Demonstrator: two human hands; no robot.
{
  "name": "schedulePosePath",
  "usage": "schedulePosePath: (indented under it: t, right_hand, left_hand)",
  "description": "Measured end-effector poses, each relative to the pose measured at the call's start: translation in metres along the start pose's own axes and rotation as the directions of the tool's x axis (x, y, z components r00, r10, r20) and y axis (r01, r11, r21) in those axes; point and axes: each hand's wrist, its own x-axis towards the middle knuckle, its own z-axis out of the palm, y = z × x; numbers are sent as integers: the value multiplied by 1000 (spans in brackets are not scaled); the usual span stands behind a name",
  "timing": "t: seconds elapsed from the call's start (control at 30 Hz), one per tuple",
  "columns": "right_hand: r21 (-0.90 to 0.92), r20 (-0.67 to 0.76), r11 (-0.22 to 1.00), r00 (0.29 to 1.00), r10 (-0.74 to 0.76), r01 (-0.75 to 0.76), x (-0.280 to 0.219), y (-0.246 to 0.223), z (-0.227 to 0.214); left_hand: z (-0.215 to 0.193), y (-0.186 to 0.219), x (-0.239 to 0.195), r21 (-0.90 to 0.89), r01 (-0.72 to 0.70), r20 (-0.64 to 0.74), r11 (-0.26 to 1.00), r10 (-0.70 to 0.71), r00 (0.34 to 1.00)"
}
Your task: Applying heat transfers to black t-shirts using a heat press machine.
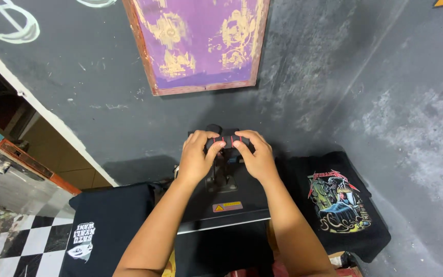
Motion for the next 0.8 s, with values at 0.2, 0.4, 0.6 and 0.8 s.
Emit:
schedulePosePath:
  t: [0.2, 0.4, 0.6, 0.8]
  right_hand:
    - [36, -40, 986, 986, 162, -161, -6, -4, 8]
    - [29, -69, 997, 995, -71, 73, -22, 7, 4]
    - [38, 18, 985, 986, 167, -168, -84, 16, -15]
    - [5, 105, 939, 934, 342, -345, -193, 49, -31]
  left_hand:
    - [1, 1, -6, 7, -34, -58, 999, 34, 998]
    - [-20, 20, -26, 183, -133, 52, 974, 126, 991]
    - [-25, 9, -113, 149, 5, -5, 989, -4, 1000]
    - [-27, 12, -234, 172, 294, 69, 940, -309, 949]
